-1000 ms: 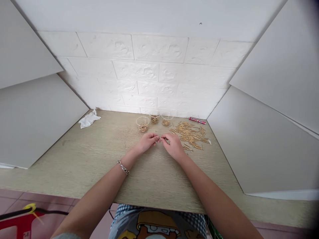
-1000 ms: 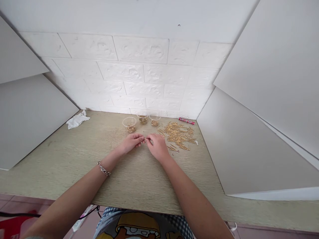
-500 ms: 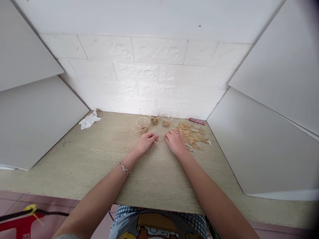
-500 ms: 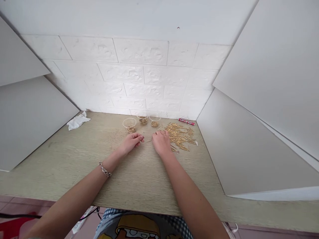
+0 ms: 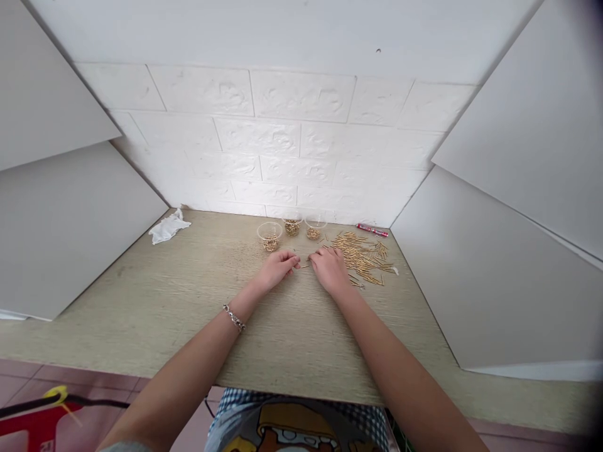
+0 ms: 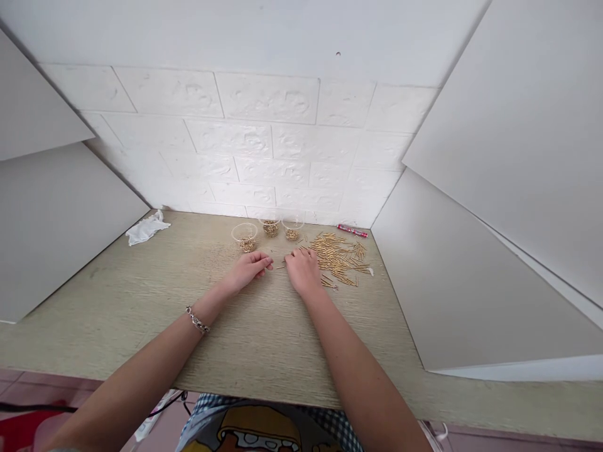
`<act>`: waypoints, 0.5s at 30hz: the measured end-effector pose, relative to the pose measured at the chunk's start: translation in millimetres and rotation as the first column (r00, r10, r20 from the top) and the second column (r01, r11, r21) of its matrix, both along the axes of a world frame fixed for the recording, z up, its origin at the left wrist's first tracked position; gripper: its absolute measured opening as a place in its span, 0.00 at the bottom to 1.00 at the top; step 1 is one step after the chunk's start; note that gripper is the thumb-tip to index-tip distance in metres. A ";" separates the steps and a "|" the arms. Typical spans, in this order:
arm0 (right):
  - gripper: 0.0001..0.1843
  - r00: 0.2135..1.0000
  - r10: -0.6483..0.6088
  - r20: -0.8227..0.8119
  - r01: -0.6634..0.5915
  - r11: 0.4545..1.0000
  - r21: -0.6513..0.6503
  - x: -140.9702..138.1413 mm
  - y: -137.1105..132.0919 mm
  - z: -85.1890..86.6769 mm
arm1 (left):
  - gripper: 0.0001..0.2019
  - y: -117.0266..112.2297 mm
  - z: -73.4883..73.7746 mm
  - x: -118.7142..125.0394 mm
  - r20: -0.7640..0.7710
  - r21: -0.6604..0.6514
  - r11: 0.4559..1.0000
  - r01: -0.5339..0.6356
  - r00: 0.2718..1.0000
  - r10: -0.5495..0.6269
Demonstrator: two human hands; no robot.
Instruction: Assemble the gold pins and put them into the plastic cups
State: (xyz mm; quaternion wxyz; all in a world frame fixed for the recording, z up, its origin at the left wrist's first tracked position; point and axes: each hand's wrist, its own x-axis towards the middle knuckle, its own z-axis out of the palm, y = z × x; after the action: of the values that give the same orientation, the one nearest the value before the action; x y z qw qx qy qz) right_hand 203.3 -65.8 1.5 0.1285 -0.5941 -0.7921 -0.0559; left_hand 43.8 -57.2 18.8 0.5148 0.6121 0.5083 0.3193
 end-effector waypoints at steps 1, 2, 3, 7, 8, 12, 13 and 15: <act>0.14 1.000 -0.001 -0.006 0.001 1.000 -0.002 0.1 0.3 -0.7 | 0.14 0.2 -0.5 0.0 -0.003 -0.001 1.000 0.003 1.000 -0.003; 0.14 1.000 -0.002 -0.011 0.002 1.000 -0.004 0.2 0.6 -1.3 | 0.14 0.4 -1.1 -0.1 -0.004 -0.002 1.000 0.007 1.000 -0.007; 0.14 1.000 -0.002 -0.015 0.002 1.000 -0.005 0.5 0.8 -1.7 | 0.14 0.6 -1.6 -0.2 -0.003 -0.004 1.000 0.014 1.000 -0.014; 0.14 1.000 0.009 -0.020 -0.009 1.000 0.001 2.8 0.1 -1.1 | 0.14 1.4 -2.3 -1.0 0.006 -0.013 0.999 0.033 0.999 -0.033; 0.14 1.000 0.012 -0.022 -0.012 1.000 0.008 3.6 -0.5 -0.5 | 0.14 1.5 -2.2 -1.1 0.009 -0.016 0.999 0.034 0.999 -0.034; 0.14 0.999 0.033 -0.021 -0.032 0.998 0.045 5.9 -3.8 2.4 | 0.14 1.5 -1.2 -1.0 0.016 -0.024 0.999 0.030 0.999 -0.030; 0.14 0.999 0.041 -0.018 -0.041 0.998 0.046 6.1 -4.5 2.8 | 0.14 1.4 -1.1 -0.9 0.015 -0.024 0.999 0.031 0.999 -0.031; 0.14 0.998 0.059 -0.014 -0.059 0.998 0.039 6.0 -5.3 3.1 | 0.14 1.2 -1.0 -0.6 0.017 -0.023 0.999 0.030 0.999 -0.029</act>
State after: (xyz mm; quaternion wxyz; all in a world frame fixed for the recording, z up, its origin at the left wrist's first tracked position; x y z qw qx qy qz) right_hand 209.3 -71.1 4.6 0.1475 -0.5683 -0.8071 -0.0629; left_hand 43.2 -56.0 17.8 0.5307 0.6109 0.4987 0.3106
